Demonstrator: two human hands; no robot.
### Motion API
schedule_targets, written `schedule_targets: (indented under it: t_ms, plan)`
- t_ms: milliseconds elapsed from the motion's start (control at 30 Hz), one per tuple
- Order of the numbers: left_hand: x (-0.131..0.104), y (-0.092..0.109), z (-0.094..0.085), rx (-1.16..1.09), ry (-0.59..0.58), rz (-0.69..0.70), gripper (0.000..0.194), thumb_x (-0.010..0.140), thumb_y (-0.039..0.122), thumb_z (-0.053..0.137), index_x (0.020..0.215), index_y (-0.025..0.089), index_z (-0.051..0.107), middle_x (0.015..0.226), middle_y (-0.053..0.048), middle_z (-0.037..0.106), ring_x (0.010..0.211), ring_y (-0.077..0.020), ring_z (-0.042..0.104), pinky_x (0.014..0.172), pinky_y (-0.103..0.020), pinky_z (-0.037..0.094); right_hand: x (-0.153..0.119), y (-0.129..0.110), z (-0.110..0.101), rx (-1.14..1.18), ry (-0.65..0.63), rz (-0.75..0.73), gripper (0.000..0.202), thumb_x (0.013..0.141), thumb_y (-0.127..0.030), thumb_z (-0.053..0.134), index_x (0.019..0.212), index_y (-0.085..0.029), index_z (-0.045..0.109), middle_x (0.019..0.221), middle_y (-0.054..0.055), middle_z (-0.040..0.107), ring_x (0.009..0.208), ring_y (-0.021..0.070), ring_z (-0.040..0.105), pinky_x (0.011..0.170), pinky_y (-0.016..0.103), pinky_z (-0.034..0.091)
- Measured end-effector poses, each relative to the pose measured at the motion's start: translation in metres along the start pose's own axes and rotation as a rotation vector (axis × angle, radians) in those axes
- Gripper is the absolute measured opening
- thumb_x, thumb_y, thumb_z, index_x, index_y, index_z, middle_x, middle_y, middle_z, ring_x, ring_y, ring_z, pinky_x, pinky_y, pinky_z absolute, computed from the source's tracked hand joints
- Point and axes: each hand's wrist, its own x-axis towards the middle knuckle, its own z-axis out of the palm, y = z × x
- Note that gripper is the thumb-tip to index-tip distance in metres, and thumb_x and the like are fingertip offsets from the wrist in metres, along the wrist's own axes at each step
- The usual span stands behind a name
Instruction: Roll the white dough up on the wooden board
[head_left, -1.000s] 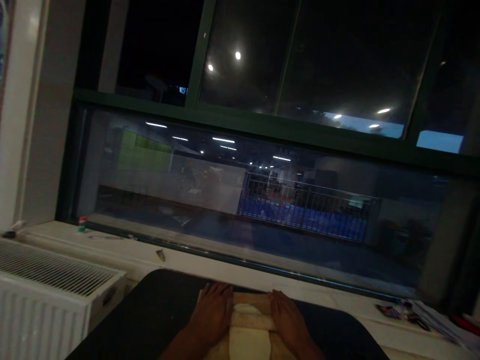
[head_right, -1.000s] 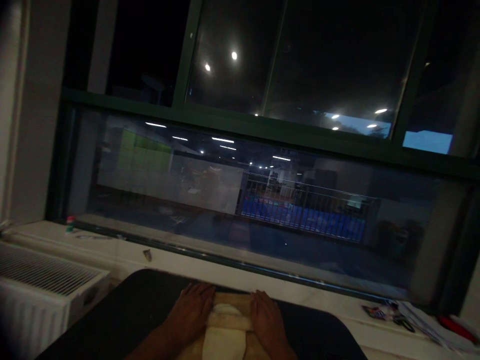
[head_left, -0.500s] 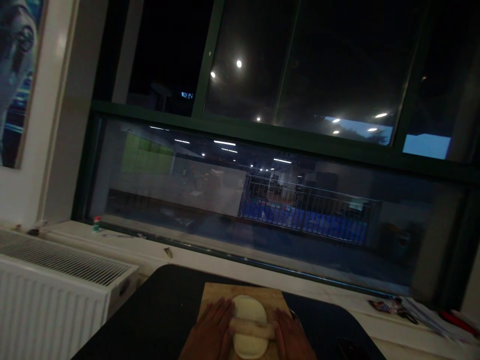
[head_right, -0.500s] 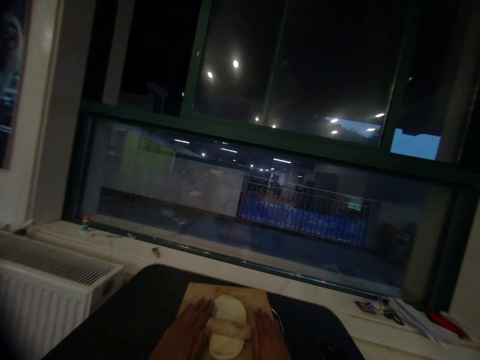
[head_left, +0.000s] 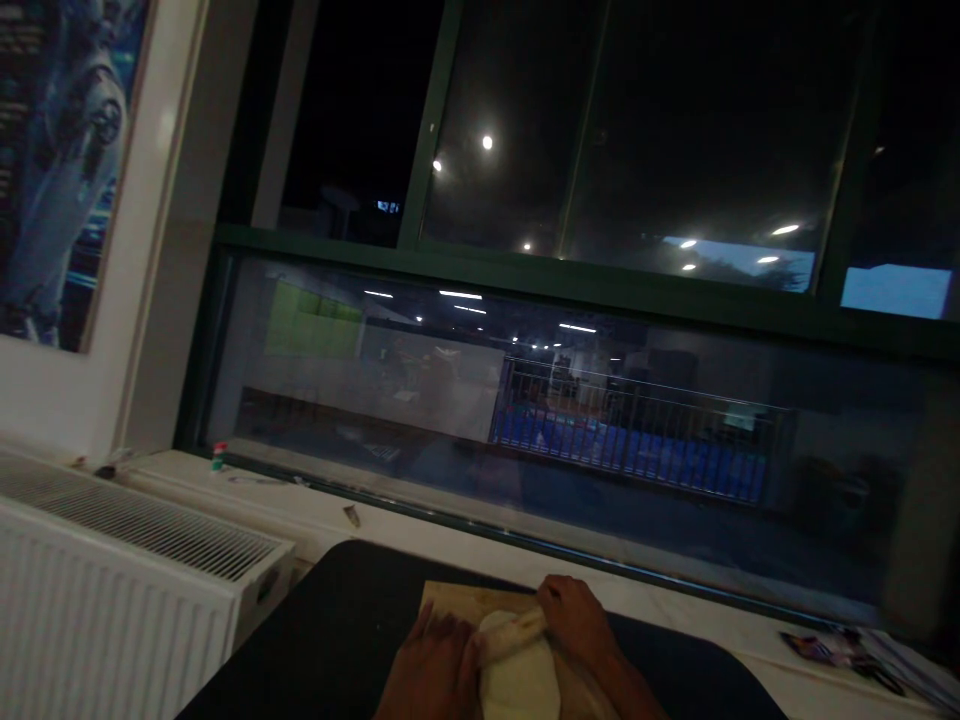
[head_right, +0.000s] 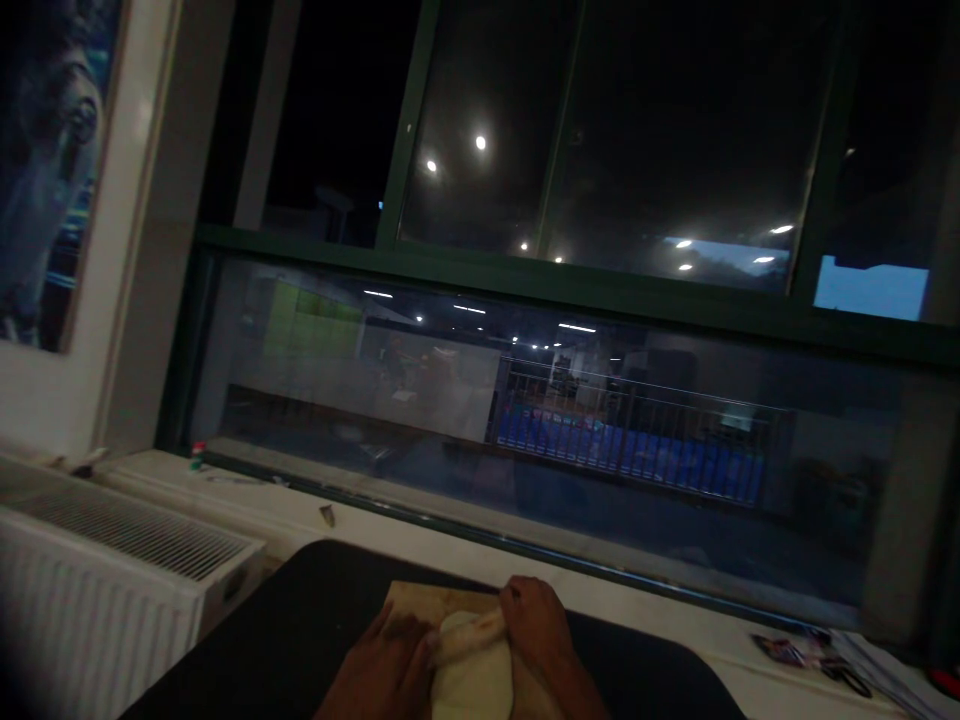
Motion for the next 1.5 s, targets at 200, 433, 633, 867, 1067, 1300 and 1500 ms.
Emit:
schedule_targets:
  t_ms: [200,433,633,867,1067,1300,1500]
  plan:
    - [0.023,-0.016,0.007,0.086,-0.063,-0.132,0.046,0.095,0.026,0.030,0.131,0.018,0.057,0.142,-0.012,0.051,0.136,-0.0283,0.038,0.114,-0.055,0.021,0.022,0.008,0.028,0.045,-0.041,-0.164,0.037,0.091,-0.021,0.036,0.106,-0.022,0.069,0.112,0.005,0.068,0.110,0.0172,0.057,0.096,0.028,0.039]
    - [0.025,-0.020,0.018,0.078,-0.137,-0.053,0.046,0.093,0.027,0.036,0.134,0.018,0.055,0.143,-0.011,0.049,0.137,-0.0293,0.036,0.114,-0.055,0.022,0.016,0.022,0.038,0.091,-0.119,-0.152,0.046,0.097,-0.031,0.027,0.114,-0.019,0.068,0.130,0.007,0.061,0.121,0.0178,0.054,0.106,0.032,0.036]
    - [0.014,-0.007,0.024,0.011,-0.067,0.028,0.047,0.098,0.034,0.030,0.135,0.018,0.054,0.141,-0.010,0.052,0.133,-0.0293,0.043,0.114,-0.050,0.029,-0.026,0.032,0.031,0.173,-0.081,-0.061,0.054,0.099,-0.045,0.025,0.135,-0.017,0.054,0.149,0.006,0.041,0.136,0.0177,0.038,0.115,0.035,0.026]
    - [-0.004,0.004,0.018,0.046,-0.159,0.087,0.050,0.098,0.041,0.035,0.144,0.023,0.042,0.150,-0.006,0.035,0.139,-0.0300,0.031,0.115,-0.051,0.027,-0.069,0.046,0.031,0.203,-0.009,-0.046,0.052,0.098,-0.048,0.030,0.138,-0.022,0.050,0.145,0.005,0.045,0.136,0.0197,0.038,0.114,0.039,0.029]
    - [-0.006,0.005,0.007,0.071,-0.221,0.110,0.056,0.098,0.047,0.030,0.147,0.021,0.037,0.152,-0.006,0.029,0.141,-0.0286,0.026,0.117,-0.048,0.022,-0.072,0.046,0.021,0.122,-0.062,-0.071,0.048,0.098,-0.046,0.032,0.131,-0.023,0.058,0.139,0.004,0.053,0.132,0.0215,0.044,0.116,0.043,0.025]
    - [0.008,0.006,0.003,0.073,-0.159,0.088,0.049,0.100,0.035,0.027,0.140,0.018,0.048,0.144,-0.011,0.048,0.135,-0.0274,0.040,0.116,-0.050,0.025,-0.023,0.031,0.034,-0.052,-0.095,-0.107,0.050,0.099,-0.036,0.026,0.131,-0.015,0.058,0.137,0.009,0.055,0.133,0.0239,0.043,0.114,0.044,0.027]
    - [0.029,-0.006,0.003,0.081,-0.135,-0.002,0.048,0.101,0.032,0.022,0.135,0.020,0.053,0.144,-0.010,0.049,0.136,-0.0280,0.038,0.113,-0.055,0.023,0.014,0.014,0.036,-0.150,-0.104,-0.062,0.045,0.099,-0.028,0.028,0.114,-0.016,0.068,0.125,0.013,0.064,0.121,0.0244,0.055,0.105,0.038,0.036]
